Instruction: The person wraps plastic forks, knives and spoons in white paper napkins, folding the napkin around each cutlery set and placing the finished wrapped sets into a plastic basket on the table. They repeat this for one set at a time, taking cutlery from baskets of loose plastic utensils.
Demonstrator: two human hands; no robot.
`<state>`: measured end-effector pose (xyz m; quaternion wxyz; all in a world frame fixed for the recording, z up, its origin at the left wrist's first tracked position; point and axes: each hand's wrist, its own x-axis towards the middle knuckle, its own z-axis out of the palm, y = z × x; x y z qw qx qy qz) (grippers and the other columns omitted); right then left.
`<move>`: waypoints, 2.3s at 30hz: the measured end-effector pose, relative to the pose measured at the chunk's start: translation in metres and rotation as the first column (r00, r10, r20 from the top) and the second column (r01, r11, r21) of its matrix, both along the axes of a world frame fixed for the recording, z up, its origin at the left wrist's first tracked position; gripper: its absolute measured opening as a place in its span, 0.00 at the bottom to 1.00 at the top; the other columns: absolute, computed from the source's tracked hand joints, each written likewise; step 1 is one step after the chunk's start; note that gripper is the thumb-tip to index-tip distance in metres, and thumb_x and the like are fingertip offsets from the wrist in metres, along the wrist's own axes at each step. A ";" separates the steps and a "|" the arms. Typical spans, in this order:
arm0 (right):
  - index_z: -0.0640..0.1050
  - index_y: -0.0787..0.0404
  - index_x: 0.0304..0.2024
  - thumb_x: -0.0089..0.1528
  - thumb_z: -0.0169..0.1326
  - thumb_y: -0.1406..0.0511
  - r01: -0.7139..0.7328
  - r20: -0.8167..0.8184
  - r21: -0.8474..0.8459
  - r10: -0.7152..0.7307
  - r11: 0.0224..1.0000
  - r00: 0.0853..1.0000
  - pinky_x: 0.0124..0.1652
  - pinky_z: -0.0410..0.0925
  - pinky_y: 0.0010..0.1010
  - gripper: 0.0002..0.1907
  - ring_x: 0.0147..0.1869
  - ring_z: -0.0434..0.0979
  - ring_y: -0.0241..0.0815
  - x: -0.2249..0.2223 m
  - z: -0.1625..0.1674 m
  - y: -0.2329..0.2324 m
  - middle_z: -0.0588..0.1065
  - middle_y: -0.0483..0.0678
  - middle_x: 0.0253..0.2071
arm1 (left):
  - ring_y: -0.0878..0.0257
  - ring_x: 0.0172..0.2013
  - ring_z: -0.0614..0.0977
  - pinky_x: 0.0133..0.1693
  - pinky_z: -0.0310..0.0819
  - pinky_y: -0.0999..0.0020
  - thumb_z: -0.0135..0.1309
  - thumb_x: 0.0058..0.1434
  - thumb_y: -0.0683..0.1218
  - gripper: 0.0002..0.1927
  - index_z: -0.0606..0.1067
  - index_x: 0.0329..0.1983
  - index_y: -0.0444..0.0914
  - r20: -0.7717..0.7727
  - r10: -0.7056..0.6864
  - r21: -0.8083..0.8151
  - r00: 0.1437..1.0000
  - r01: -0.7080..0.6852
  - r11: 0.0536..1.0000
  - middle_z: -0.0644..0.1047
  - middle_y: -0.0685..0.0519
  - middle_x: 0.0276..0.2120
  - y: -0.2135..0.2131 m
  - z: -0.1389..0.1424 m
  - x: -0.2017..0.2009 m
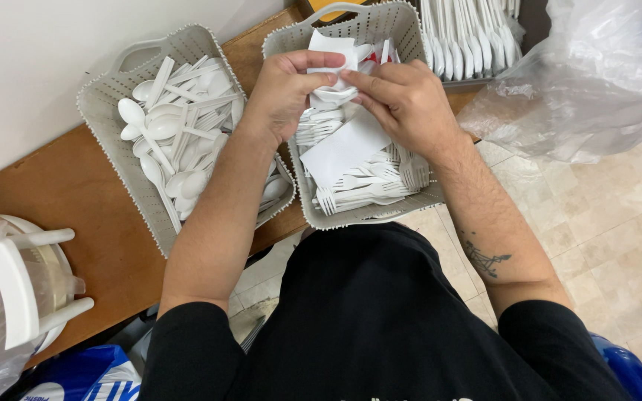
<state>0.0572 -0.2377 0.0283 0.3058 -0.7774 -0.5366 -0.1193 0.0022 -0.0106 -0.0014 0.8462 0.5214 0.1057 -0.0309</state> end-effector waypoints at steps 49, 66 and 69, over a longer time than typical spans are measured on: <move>0.85 0.58 0.48 0.66 0.66 0.68 0.017 0.001 0.058 -0.018 0.998 1.000 0.37 0.66 0.36 0.08 0.33 0.75 0.42 0.002 0.007 0.000 0.76 0.44 0.31 | 0.74 0.35 0.83 0.38 0.79 0.79 0.61 0.65 0.37 0.07 0.84 0.45 0.34 0.318 -0.013 0.568 0.948 -0.180 0.803 0.86 0.52 0.37 -0.006 0.014 -0.004; 0.82 0.62 0.46 0.64 0.69 0.63 0.097 0.187 0.059 -0.106 0.994 0.977 0.36 0.68 0.39 0.12 0.35 0.76 0.43 0.000 0.009 0.002 0.76 0.46 0.32 | 0.76 0.30 0.81 0.32 0.75 0.80 0.65 0.63 0.39 0.08 0.85 0.45 0.35 0.302 0.004 0.603 0.953 -0.195 0.774 0.86 0.55 0.33 -0.005 0.021 -0.005; 0.82 0.62 0.47 0.64 0.69 0.66 0.077 0.167 0.078 -0.089 0.994 0.982 0.39 0.68 0.40 0.11 0.39 0.75 0.45 -0.001 0.009 0.003 0.76 0.47 0.36 | 0.75 0.33 0.84 0.35 0.85 0.78 0.63 0.62 0.39 0.07 0.84 0.44 0.36 0.221 0.017 0.523 0.975 -0.133 0.842 0.85 0.54 0.35 -0.002 0.016 -0.004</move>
